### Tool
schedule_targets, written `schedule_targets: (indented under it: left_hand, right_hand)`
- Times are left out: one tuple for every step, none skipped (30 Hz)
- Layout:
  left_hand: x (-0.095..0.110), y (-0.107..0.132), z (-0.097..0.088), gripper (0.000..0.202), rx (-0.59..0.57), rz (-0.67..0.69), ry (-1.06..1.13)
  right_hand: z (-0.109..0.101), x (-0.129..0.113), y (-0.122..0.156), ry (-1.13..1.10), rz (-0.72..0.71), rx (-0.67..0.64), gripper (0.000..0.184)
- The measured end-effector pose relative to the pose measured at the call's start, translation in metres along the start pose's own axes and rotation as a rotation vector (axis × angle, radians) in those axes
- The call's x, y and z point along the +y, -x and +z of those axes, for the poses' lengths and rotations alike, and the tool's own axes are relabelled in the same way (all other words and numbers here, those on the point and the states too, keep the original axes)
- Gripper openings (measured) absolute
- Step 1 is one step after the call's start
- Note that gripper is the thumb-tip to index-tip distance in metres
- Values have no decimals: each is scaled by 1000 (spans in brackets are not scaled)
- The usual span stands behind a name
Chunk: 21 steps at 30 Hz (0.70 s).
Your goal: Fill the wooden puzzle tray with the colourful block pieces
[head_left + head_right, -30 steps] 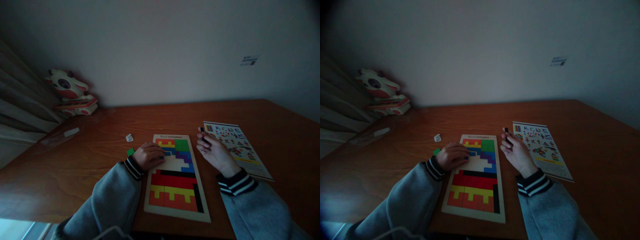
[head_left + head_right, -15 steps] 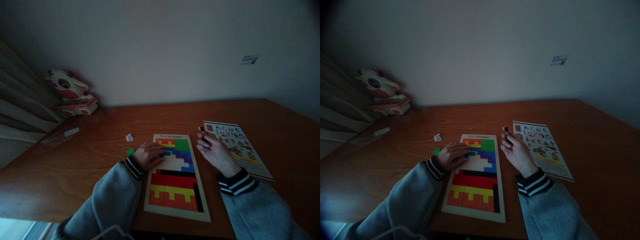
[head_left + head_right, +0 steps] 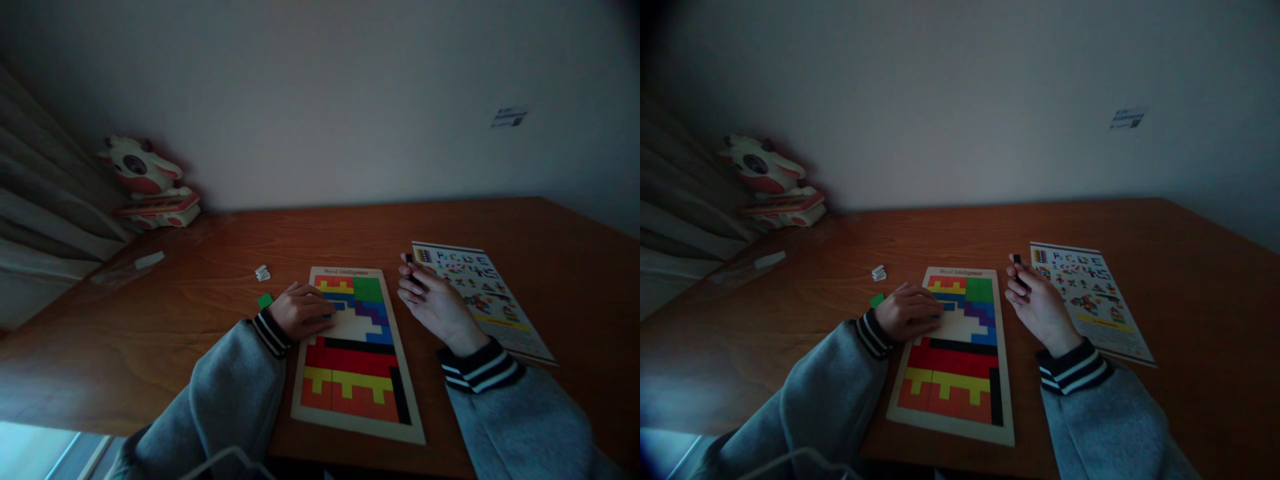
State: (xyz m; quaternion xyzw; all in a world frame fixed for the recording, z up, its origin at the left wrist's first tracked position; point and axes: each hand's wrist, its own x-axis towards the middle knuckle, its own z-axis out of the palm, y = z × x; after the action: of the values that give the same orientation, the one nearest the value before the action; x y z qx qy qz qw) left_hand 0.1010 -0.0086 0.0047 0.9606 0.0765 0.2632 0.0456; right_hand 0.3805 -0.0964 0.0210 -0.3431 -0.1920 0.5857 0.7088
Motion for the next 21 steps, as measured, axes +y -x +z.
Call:
schedule_targets:
  left_hand:
    - [0, 0, 0, 21, 0, 9, 5]
    - [0, 1, 0, 19, -1, 12, 10]
    - [-1, 1, -1, 19, -9, 10, 14]
    - [-1, 3, -2, 19, -18, 4, 21]
    - [-1, 5, -4, 19, -26, -3, 34]
    - [-1, 7, -7, 19, -33, -12, 52]
    - [0, 10, -9, 19, -34, -20, 74]
    - [1, 13, -13, 20, -30, -29, 96]
    - [2, 15, -16, 20, -20, -38, 117]
    - [3, 18, -19, 21, -11, -44, 137]
    - [5, 20, -21, 22, -5, -48, 153]
    - [6, 22, -23, 22, 1, -49, 167]
    - [8, 23, -25, 22, 3, -50, 181]
    - [10, 23, -26, 22, 3, -52, 193]
    - [13, 24, -27, 22, 2, -54, 205]
    - [15, 23, -28, 22, 2, -56, 216]
    - [17, 23, -29, 22, 1, -56, 226]
    - [19, 23, -29, 22, 0, -54, 233]
    - [20, 22, -30, 22, -1, -50, 237]
    - [22, 23, -31, 22, -4, -45, 238]
    - [23, 23, -32, 21, -8, -42, 239]
  right_hand:
    - [0, 0, 0, -1, 4, 2, 18]
    - [0, 0, 0, -1, 8, 4, 18]
    - [-1, 0, 0, -2, 9, 6, 18]
    - [-1, 1, 0, -2, 9, 7, 18]
    - [-1, 1, 0, -3, 7, 8, 18]
    - [-1, 1, 0, -5, 4, 7, 18]
    - [0, 0, 0, -4, 2, 6, 18]
    - [0, 0, 0, 0, 3, 4, 18]
    - [0, 0, 0, 5, 3, 4, 19]
    - [1, 0, 0, 11, 3, 6, 18]
    - [2, 0, 0, 16, 4, 9, 18]
    - [2, 0, 1, 21, 5, 13, 18]
    - [3, 0, 1, 23, 5, 15, 17]
    - [3, 0, 1, 25, 4, 16, 18]
    - [3, 0, 1, 27, 4, 16, 18]
    - [3, 0, 1, 29, 6, 15, 18]
    - [3, 0, 1, 29, 7, 15, 18]
    - [3, 0, 1, 27, 7, 16, 17]
    - [3, 0, 1, 24, 10, 17, 17]
    - [3, 0, 1, 20, 10, 20, 17]
    - [3, 0, 1, 17, 10, 23, 16]
